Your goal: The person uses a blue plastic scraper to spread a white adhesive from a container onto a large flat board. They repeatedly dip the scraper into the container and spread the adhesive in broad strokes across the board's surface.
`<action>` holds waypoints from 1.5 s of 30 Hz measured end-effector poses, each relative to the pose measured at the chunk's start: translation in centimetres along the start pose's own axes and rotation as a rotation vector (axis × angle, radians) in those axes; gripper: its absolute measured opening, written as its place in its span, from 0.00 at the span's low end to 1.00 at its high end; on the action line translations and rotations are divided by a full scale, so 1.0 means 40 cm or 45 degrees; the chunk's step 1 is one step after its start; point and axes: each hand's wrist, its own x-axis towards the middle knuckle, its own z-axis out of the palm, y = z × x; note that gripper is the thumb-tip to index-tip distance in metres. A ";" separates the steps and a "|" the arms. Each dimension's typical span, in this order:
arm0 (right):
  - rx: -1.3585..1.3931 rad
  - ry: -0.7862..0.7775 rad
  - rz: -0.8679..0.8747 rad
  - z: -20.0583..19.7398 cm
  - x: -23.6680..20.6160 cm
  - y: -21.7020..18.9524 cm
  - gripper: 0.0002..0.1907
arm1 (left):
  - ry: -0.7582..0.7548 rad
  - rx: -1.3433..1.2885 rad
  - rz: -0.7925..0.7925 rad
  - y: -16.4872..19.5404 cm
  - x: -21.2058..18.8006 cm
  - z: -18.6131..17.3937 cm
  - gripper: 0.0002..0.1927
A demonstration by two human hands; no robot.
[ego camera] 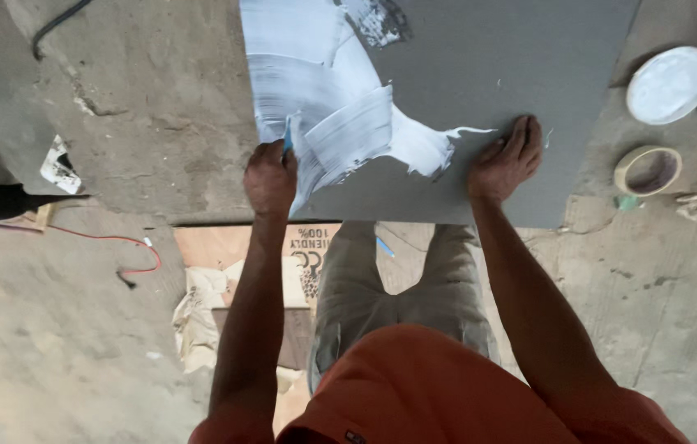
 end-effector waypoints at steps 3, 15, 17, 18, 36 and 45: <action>0.094 -0.050 -0.275 -0.033 0.055 0.051 0.24 | 0.032 0.056 -0.061 0.021 0.002 0.003 0.08; 0.453 -0.272 -0.719 -0.073 0.149 0.190 0.15 | -0.187 0.092 0.349 0.401 -0.136 0.336 0.04; 0.464 -0.296 -0.673 -0.079 0.157 0.174 0.15 | -0.137 -0.050 0.363 0.387 -0.146 0.287 0.06; 0.457 -0.327 -0.617 -0.085 0.165 0.163 0.15 | -0.099 -0.117 0.371 0.367 -0.135 0.255 0.07; -0.011 -0.042 -0.397 -0.006 0.340 0.041 0.26 | 0.482 -0.080 -0.112 0.019 0.674 0.077 0.05; -0.020 -0.084 -0.360 -0.023 0.352 0.027 0.27 | 0.445 -0.421 -0.174 -0.064 0.663 0.057 0.12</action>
